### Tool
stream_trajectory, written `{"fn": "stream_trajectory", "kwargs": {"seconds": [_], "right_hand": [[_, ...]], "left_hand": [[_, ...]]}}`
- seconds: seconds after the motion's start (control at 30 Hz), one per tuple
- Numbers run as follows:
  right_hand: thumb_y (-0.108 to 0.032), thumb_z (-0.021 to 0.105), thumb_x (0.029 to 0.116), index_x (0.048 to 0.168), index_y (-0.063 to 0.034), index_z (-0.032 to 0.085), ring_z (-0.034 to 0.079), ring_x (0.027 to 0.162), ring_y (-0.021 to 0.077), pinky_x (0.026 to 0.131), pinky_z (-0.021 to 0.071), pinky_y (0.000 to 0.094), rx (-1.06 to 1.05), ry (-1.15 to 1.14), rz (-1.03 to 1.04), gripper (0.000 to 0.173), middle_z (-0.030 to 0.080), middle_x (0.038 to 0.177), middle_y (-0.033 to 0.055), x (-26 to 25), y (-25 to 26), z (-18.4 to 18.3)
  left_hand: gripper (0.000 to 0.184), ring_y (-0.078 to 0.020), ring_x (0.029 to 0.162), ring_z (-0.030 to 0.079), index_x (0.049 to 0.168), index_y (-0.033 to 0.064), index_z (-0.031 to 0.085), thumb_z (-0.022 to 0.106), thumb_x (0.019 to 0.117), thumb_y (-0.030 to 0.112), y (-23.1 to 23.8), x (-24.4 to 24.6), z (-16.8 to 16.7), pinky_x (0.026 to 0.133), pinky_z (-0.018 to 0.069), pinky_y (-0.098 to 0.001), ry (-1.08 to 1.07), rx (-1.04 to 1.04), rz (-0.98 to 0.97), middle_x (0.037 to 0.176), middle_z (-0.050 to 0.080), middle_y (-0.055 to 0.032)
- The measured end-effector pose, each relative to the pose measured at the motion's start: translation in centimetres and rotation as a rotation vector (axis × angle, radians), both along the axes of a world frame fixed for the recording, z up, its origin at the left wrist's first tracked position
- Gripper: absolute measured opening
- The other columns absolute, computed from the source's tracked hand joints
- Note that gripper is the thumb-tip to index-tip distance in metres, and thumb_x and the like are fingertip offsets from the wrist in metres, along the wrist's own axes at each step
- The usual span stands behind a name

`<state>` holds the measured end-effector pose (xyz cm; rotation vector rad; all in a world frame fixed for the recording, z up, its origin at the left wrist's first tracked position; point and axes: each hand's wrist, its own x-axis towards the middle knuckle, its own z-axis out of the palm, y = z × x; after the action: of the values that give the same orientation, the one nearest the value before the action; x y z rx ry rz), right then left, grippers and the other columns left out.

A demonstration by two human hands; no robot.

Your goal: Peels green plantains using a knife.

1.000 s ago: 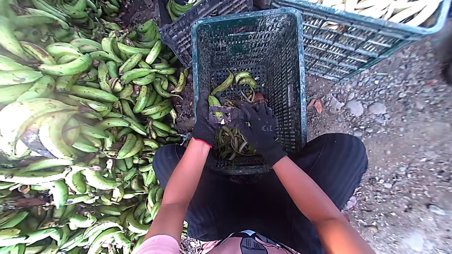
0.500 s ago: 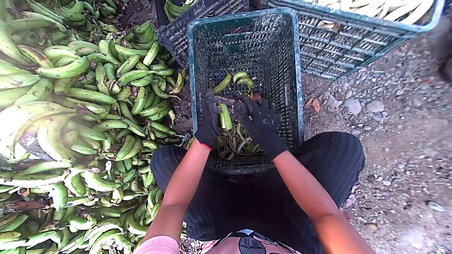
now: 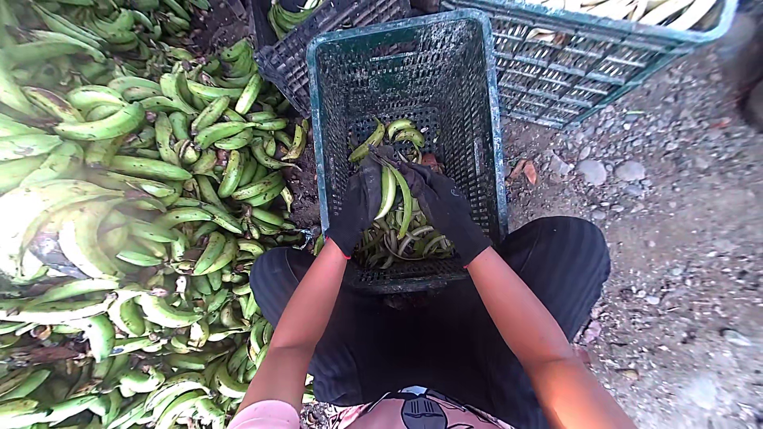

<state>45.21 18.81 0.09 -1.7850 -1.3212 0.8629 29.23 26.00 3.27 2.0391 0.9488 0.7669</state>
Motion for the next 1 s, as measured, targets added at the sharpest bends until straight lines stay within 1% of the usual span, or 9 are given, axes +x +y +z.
{"fn": "stream_trajectory", "kwargs": {"seconds": [0.07, 0.2, 0.33, 0.43, 0.5, 0.6, 0.7, 0.9, 1.0], "right_hand": [[-0.051, 0.033, 0.1074, 0.145, -0.021, 0.059, 0.065, 0.114, 0.0279, 0.096, 0.0474, 0.0585, 0.006, 0.015, 0.003, 0.055, 0.069, 0.125, 0.011, 0.1, -0.1, -0.3], [-0.053, 0.032, 0.1072, 0.146, -0.0214, 0.058, 0.064, 0.117, 0.0292, 0.097, 0.0454, 0.0617, -0.026, 0.043, 0.0, 0.056, 0.068, 0.127, 0.0116, -0.1, -0.3, -0.4], [-0.048, 0.032, 0.1092, 0.141, -0.018, 0.061, 0.064, 0.118, 0.0312, 0.097, 0.0464, 0.0609, -0.001, 0.009, -0.028, 0.052, 0.069, 0.125, 0.0137, 0.3, 0.2, -0.6], [-0.052, 0.03, 0.1088, 0.141, -0.0181, 0.059, 0.065, 0.115, 0.0281, 0.095, 0.047, 0.0599, -0.072, 0.145, -0.132, 0.055, 0.069, 0.124, 0.0117, 0.5, 0.1, -1.1], [-0.053, 0.029, 0.1083, 0.146, -0.0124, 0.052, 0.067, 0.109, 0.0265, 0.094, 0.0504, 0.0546, -0.045, 0.273, -0.139, 0.06, 0.068, 0.125, 0.0134, 0.9, -0.1, -2.3], [-0.057, 0.024, 0.1071, 0.152, -0.0115, 0.041, 0.069, 0.091, 0.0141, 0.077, 0.0582, 0.0322, 0.084, 0.56, -0.011, 0.066, 0.06, 0.141, 0.0088, 0.8, 0.3, -3.3], [-0.06, 0.026, 0.1059, 0.152, -0.0117, 0.04, 0.068, 0.08, 0.012, 0.07, 0.0593, 0.0299, -0.005, 0.655, 0.076, 0.068, 0.057, 0.143, 0.0084, -0.3, 0.0, -1.4], [-0.032, 0.047, 0.1079, 0.129, -0.0059, 0.055, 0.069, 0.065, 0.0109, 0.058, 0.0573, 0.0253, -0.105, 0.69, 0.109, 0.035, 0.071, 0.082, 0.0047, -3.1, -2.1, 1.1], [-0.025, 0.046, 0.1092, 0.123, 0.0009, 0.056, 0.074, 0.079, 0.0157, 0.077, 0.064, 0.0335, -0.112, 0.724, 0.207, 0.031, 0.072, 0.088, 0.007, -4.6, -4.0, 2.1]], "left_hand": [[0.062, -0.0115, 0.123, 0.058, 0.142, -0.006, 0.05, 0.015, 0.1102, 0.035, 0.0, -0.4, -0.8, 0.109, 0.0435, -0.0288, -0.01, -0.04, -0.01, 0.132, 0.061, -0.0192], [0.055, -0.027, 0.121, 0.061, 0.141, -0.0099, 0.049, 0.021, 0.1099, 0.025, -0.8, -0.5, -0.5, 0.107, 0.0447, -0.0398, 0.188, -0.016, -0.037, 0.129, 0.061, -0.028], [0.054, -0.0125, 0.086, 0.066, 0.126, -0.0069, 0.058, 0.023, 0.1113, 0.031, -1.9, 0.2, -0.4, 0.083, 0.0565, -0.0324, -0.003, -0.188, -0.066, 0.097, 0.067, -0.0127], [0.063, -0.0123, 0.061, 0.063, 0.135, 0.0033, 0.054, 0.015, 0.1065, 0.044, 0.4, 0.5, -0.8, 0.058, 0.0577, -0.0308, -0.373, -0.483, -0.016, 0.082, 0.068, -0.0038], [0.056, -0.0128, 0.07, 0.066, 0.134, 0.0133, 0.054, 0.013, 0.1087, 0.042, 1.5, 0.2, -0.7, 0.066, 0.0599, -0.0317, -0.789, -0.73, -0.011, 0.082, 0.068, -0.0006], [0.043, -0.0272, 0.113, 0.064, 0.132, 0.0177, 0.052, 0.02, 0.1101, 0.037, 2.6, -0.6, -0.8, 0.097, 0.054, -0.0503, -1.246, -0.979, -0.055, 0.113, 0.066, -0.0074], [0.039, -0.0278, 0.123, 0.059, 0.14, 0.0127, 0.044, 0.023, 0.1109, 0.026, 2.9, -0.8, -0.7, 0.104, 0.0497, -0.0519, -1.234, -0.863, -0.063, 0.127, 0.061, -0.0095], [0.03, -0.0169, 0.089, 0.07, 0.131, 0.0036, 0.054, 0.046, 0.1077, 0.021, 4.1, -1.6, 1.6, 0.08, 0.0619, -0.0356, -0.948, -0.442, 0.217, 0.098, 0.069, -0.0058], [0.036, -0.0097, 0.078, 0.064, 0.127, 0.003, 0.058, 0.036, 0.1084, 0.025, 4.5, -2.6, 2.2, 0.072, 0.0583, -0.0276, -0.841, -0.293, 0.174, 0.088, 0.064, 0.0013]]}}
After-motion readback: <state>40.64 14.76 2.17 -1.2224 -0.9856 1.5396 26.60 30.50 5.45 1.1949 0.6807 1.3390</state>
